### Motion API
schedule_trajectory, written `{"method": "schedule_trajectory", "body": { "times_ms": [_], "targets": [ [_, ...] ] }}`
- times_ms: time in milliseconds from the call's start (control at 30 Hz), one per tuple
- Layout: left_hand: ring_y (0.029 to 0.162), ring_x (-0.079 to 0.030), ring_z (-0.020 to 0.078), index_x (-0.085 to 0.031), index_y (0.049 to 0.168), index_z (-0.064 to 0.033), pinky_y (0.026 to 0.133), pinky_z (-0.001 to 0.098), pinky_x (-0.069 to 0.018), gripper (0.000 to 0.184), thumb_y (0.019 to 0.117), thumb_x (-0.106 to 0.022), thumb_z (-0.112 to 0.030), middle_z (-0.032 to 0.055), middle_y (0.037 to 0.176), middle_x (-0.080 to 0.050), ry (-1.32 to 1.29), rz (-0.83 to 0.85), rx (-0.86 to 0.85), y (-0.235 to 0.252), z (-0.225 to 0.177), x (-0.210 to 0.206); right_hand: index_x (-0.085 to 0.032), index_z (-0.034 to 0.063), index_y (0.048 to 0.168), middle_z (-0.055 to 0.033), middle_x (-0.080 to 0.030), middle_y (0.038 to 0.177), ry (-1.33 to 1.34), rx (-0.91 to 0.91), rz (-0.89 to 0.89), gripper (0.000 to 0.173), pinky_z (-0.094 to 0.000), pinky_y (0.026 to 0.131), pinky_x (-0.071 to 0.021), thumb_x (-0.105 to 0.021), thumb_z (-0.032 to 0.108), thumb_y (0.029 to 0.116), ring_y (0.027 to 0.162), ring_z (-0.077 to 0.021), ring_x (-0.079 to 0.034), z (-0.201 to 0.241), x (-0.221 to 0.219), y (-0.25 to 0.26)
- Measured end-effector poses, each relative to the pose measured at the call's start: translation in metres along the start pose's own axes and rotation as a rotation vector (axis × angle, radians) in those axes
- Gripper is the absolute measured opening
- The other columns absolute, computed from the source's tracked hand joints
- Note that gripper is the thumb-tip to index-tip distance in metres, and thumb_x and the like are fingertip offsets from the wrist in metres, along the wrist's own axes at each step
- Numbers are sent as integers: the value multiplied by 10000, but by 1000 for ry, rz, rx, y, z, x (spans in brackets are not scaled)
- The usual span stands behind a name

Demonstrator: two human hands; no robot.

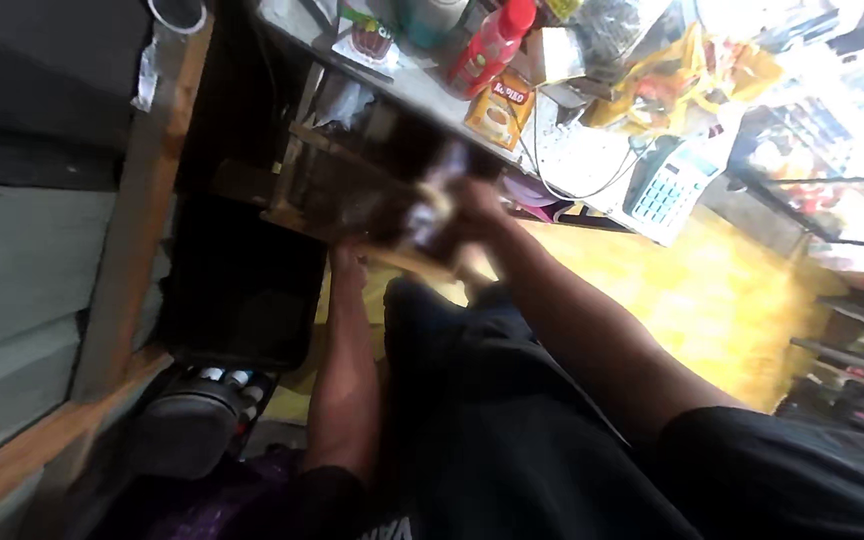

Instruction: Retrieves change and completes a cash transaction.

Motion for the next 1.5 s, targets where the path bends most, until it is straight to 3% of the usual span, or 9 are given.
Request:
{"method": "schedule_trajectory", "body": {
  "times_ms": [200, 600, 667, 833, 967, 1100, 1300, 1400, 1500],
  "targets": [
    [798, -581, 204, -589, 1125, -69, 646, 393, -504, 200, 937, -571, -134, 103, 977, -604, -16, -87, 16, -5, -2, -5, -624, -6, 1290, -228, -684, 1180, 831, -514, -361, 519, -545, 919, -549, -421, 431, 1099, 1076, -354, -675, 19, -1, 36],
    [1030, -613, 251, -541, 1284, -73, 854, 445, -550, 315, 981, -551, -158, 136, 1190, -597, -54, -35, 58, -18, -11, -7, -653, 48, 1288, -215, -655, 1303, 8, -356, -136, 534, -646, 917, -535, -685, 439, 927, 1184, -409, -642, -32, -12, 63],
    [1020, -614, 241, -530, 1302, -76, 844, 438, -554, 317, 1002, -528, -180, 129, 1192, -593, -24, -46, 44, -20, -12, -7, -667, 52, 1257, -217, -667, 1267, 57, -344, -180, 578, -637, 924, -533, -773, 450, 852, 1166, -404, -648, -31, -4, 47],
    [1171, -605, 274, -437, 1484, -188, 905, 529, -539, 537, 1042, -456, -492, 113, 1356, -585, -153, -71, -64, -15, -3, -4, -646, -18, 1136, -113, -706, 969, 705, 24, -408, 233, -410, 851, -598, -563, 176, 1038, 891, -177, -700, -53, -8, -23],
    [1229, -581, 272, -414, 1490, -213, 964, 538, -513, 661, 1014, -365, -668, 85, 1406, -551, -340, -53, -59, -22, 6, 1, -638, 0, 1111, -28, -690, 881, 1069, 78, 14, 279, -323, 773, -595, -414, 166, 1094, 792, -93, -668, -45, -30, -51],
    [1123, -646, 198, -477, 1398, -183, 945, 441, -559, 658, 1030, -246, -677, 46, 1244, -649, -400, 170, -212, -25, 12, 13, -633, 3, 1231, -71, -682, 969, 906, 89, 425, 379, -311, 739, -581, -420, 296, 1119, 805, -101, -650, -2, -65, -34],
    [978, -698, 125, -642, 1250, -179, 852, 354, -602, 802, 844, -482, -851, 10, 1077, -732, -323, 472, -394, -13, 30, 37, -695, 38, 1180, -120, -701, 918, 507, 376, 395, 307, -424, 687, -595, -539, 280, 1074, 740, -192, -672, 32, -123, 5],
    [859, -706, 76, -701, 1074, -221, 781, 304, -611, 612, 840, -589, -775, -36, 924, -739, -410, 523, -330, -17, 17, 41, -703, 7, 1019, -152, -696, 929, 379, 421, 349, 249, -524, 827, -555, -579, 221, 1042, 874, -272, -679, 53, -112, -4],
    [792, -714, 83, -727, 1100, -207, 706, 285, -613, 709, 712, -696, -800, -17, 921, -754, -434, 677, -208, -20, 8, 39, -665, -14, 1222, -228, -697, 1126, 325, 318, 410, 351, -587, 959, -518, -481, 256, 1096, 1064, -354, -678, 59, -115, -2]
  ]
}}
Point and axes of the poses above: each hand's wrist, its own y-axis towards the middle knuckle, its own x-axis out of the back of the hand, z = x × y, the point moved 2 cm from there along y, towards the middle knuckle
